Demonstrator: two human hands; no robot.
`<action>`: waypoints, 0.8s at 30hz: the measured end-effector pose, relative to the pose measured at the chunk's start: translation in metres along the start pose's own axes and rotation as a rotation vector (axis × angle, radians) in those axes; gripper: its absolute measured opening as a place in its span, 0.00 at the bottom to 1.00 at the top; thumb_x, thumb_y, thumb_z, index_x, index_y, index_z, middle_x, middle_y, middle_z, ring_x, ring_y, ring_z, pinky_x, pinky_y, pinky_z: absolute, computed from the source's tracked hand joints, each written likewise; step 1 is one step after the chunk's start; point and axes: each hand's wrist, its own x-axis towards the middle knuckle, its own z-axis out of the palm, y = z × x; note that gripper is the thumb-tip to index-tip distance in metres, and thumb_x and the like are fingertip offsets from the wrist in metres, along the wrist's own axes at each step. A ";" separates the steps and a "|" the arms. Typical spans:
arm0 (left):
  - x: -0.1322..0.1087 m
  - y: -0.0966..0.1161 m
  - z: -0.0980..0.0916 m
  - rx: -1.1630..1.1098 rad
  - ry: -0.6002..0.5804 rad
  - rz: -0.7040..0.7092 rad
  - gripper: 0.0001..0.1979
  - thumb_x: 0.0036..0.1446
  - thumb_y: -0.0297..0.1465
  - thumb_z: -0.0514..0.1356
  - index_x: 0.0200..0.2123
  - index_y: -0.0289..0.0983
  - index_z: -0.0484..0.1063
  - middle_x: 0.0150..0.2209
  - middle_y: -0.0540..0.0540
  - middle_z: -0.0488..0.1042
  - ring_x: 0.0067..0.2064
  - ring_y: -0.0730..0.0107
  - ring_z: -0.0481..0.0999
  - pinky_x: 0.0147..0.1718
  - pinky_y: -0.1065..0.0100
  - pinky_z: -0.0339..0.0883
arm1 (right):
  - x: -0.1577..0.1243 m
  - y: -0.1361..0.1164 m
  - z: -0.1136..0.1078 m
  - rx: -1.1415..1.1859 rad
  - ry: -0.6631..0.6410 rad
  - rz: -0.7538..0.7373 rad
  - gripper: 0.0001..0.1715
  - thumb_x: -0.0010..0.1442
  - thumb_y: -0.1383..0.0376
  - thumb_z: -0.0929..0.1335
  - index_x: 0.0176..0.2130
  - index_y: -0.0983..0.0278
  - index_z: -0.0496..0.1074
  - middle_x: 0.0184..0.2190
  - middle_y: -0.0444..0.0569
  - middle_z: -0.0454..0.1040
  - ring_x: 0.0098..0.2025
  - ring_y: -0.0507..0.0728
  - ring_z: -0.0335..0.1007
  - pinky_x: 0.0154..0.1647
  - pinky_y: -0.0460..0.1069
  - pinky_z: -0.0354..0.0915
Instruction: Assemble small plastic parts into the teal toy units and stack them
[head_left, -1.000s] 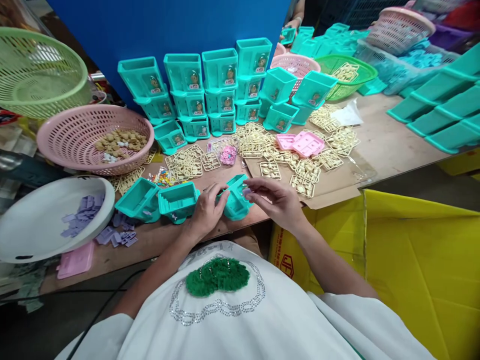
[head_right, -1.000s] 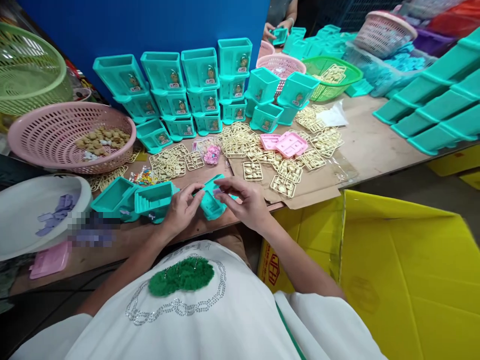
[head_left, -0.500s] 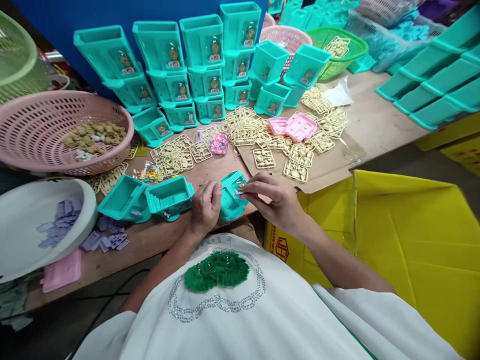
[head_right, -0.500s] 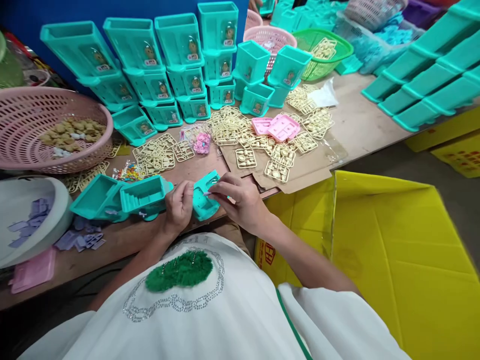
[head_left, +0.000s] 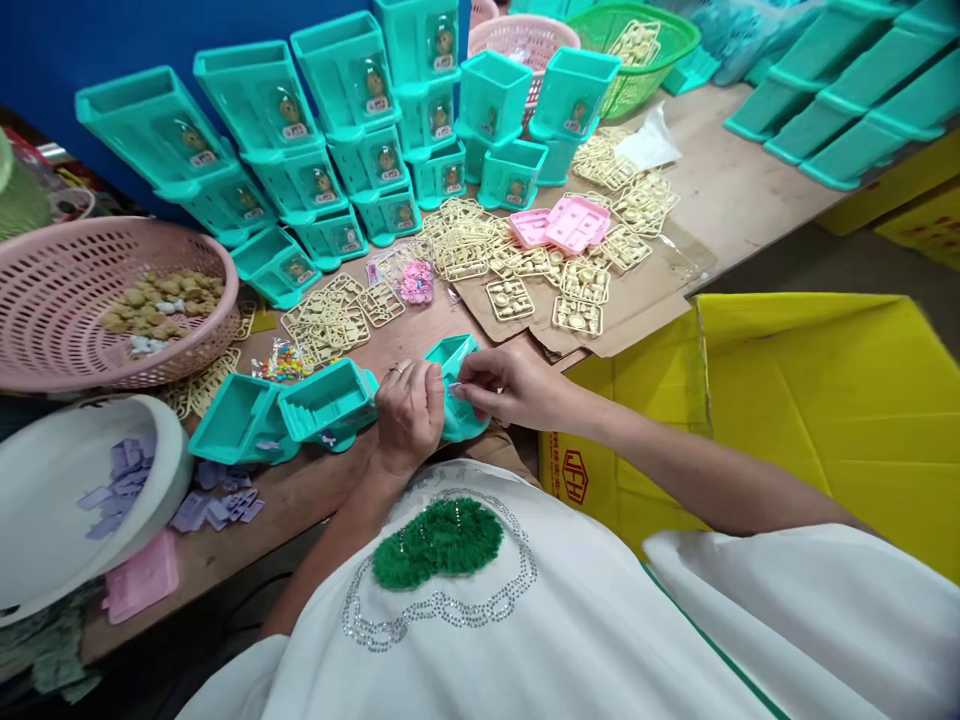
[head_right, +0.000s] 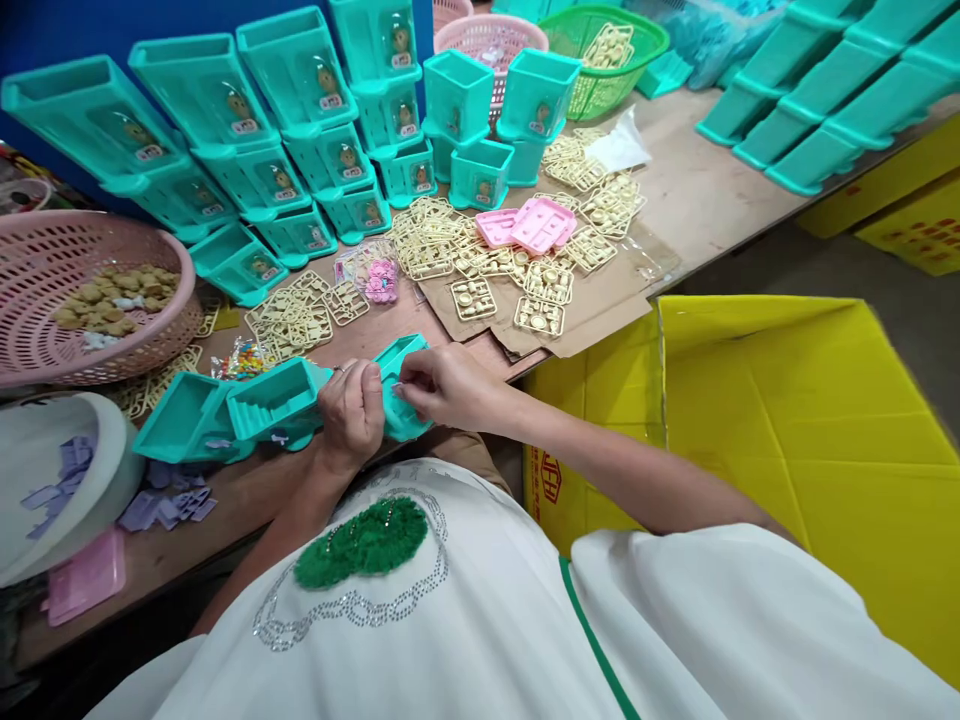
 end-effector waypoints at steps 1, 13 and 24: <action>0.001 0.000 0.000 0.001 -0.015 -0.011 0.21 0.74 0.34 0.42 0.27 0.40 0.63 0.25 0.46 0.66 0.30 0.63 0.68 0.34 0.61 0.57 | 0.001 -0.001 -0.001 0.004 0.000 0.007 0.10 0.64 0.67 0.66 0.30 0.65 0.68 0.21 0.43 0.72 0.23 0.48 0.63 0.25 0.44 0.57; 0.007 -0.002 0.000 0.029 0.022 -0.021 0.21 0.74 0.34 0.43 0.31 0.38 0.69 0.28 0.43 0.69 0.31 0.62 0.70 0.34 0.60 0.56 | 0.002 0.003 -0.006 -0.092 0.033 -0.066 0.08 0.60 0.70 0.69 0.29 0.68 0.72 0.23 0.42 0.69 0.26 0.48 0.59 0.29 0.45 0.53; 0.009 -0.002 0.001 0.077 0.032 -0.038 0.24 0.75 0.38 0.41 0.34 0.38 0.72 0.28 0.43 0.72 0.31 0.63 0.72 0.34 0.60 0.59 | 0.007 -0.006 -0.015 0.058 -0.105 0.138 0.13 0.62 0.69 0.68 0.25 0.66 0.68 0.18 0.41 0.69 0.18 0.47 0.65 0.22 0.43 0.56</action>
